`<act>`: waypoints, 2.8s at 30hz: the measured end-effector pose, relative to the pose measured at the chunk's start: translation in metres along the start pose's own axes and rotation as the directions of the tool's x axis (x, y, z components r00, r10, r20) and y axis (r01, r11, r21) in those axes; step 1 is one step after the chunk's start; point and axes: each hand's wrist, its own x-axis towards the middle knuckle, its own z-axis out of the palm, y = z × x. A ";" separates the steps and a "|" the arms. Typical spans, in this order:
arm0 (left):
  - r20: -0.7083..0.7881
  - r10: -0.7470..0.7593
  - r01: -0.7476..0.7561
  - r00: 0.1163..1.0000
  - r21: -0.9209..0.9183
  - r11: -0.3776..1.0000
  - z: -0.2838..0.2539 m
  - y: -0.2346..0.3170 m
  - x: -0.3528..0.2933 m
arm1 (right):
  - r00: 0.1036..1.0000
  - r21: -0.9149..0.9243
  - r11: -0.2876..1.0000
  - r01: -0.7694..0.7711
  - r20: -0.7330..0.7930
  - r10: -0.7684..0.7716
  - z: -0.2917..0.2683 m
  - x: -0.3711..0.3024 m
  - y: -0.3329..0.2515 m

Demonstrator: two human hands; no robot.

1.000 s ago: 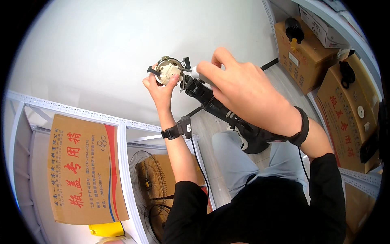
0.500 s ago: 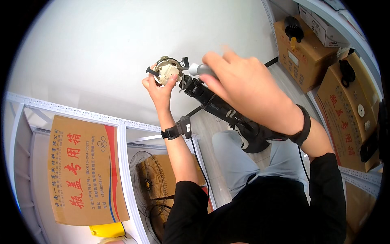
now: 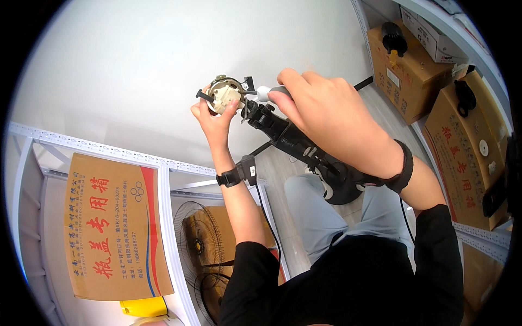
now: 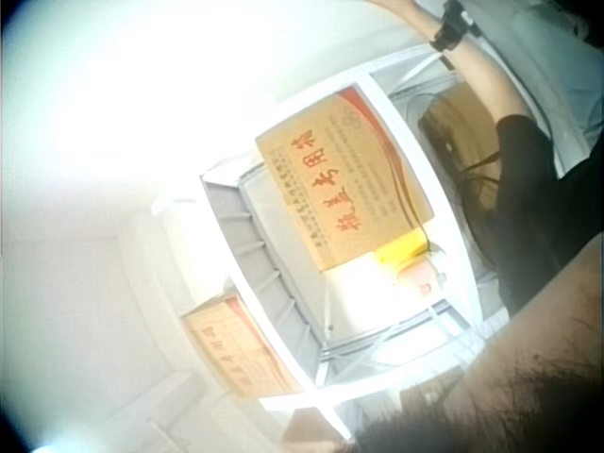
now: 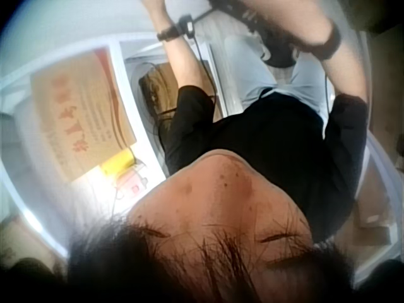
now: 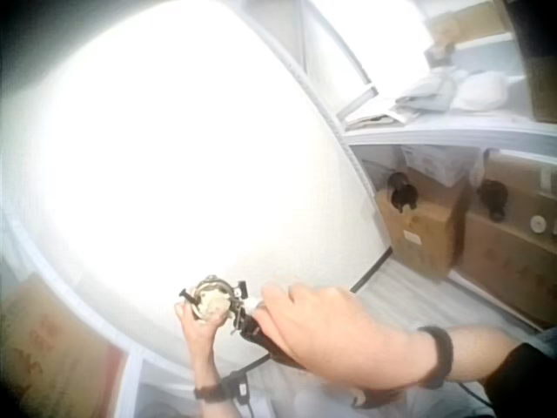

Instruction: The person uses a screwdriver to loosen and tighten screws on a mechanical device mounted on a stand. They rotate the device to access different sides and adjust components with both hands.

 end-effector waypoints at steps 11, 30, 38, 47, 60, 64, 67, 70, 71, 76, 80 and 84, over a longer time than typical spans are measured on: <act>-0.044 0.147 -0.122 0.988 0.353 0.928 0.000 -0.004 0.001 | 0.998 -0.085 0.996 0.036 0.051 -0.032 -0.003 0.008 0.009; -0.109 0.095 -0.065 0.989 0.250 0.966 0.015 0.003 0.001 | 0.981 0.025 0.994 -0.110 0.165 0.105 -0.020 0.036 0.024; -0.113 0.086 -0.053 0.990 0.264 0.963 0.019 0.008 0.002 | 0.988 -0.041 0.998 -0.043 0.148 0.049 -0.020 0.033 0.028; -0.121 0.080 -0.045 0.989 0.267 0.963 0.019 0.011 0.001 | 0.992 -0.011 0.993 0.121 0.025 -0.120 -0.015 0.027 0.040; -0.135 0.082 -0.040 0.987 0.290 0.956 0.019 0.007 0.002 | 0.996 0.041 0.999 0.006 0.087 -0.010 -0.015 0.023 0.040; -0.135 0.073 -0.033 0.988 0.277 0.960 0.019 0.008 0.001 | 0.995 -0.003 0.997 0.075 0.060 -0.074 -0.015 0.020 0.039; -0.120 0.065 -0.031 0.991 0.262 0.965 0.019 0.013 0.001 | 0.996 -0.028 1.000 0.009 0.087 -0.007 -0.019 0.023 0.037; -0.124 0.070 -0.034 0.990 0.272 0.962 0.015 0.007 -0.002 | 0.860 -0.030 0.921 -0.388 0.347 0.374 -0.026 0.042 0.018; -0.124 0.069 -0.033 0.990 0.269 0.963 0.016 0.008 -0.002 | 0.867 -0.009 0.923 -0.384 0.341 0.364 -0.026 0.041 0.018; -0.129 0.079 -0.040 0.988 0.283 0.958 0.017 0.006 0.000 | 0.995 0.039 0.994 0.100 0.009 -0.101 -0.005 0.022 0.043; -0.125 0.078 -0.045 0.989 0.251 0.967 0.016 0.004 0.000 | 0.986 -0.044 0.985 0.169 0.011 -0.169 -0.005 0.019 0.037; -0.107 0.084 -0.062 0.991 0.197 0.978 0.014 -0.003 0.001 | 0.984 -0.055 0.983 0.174 0.040 -0.172 -0.006 0.020 0.032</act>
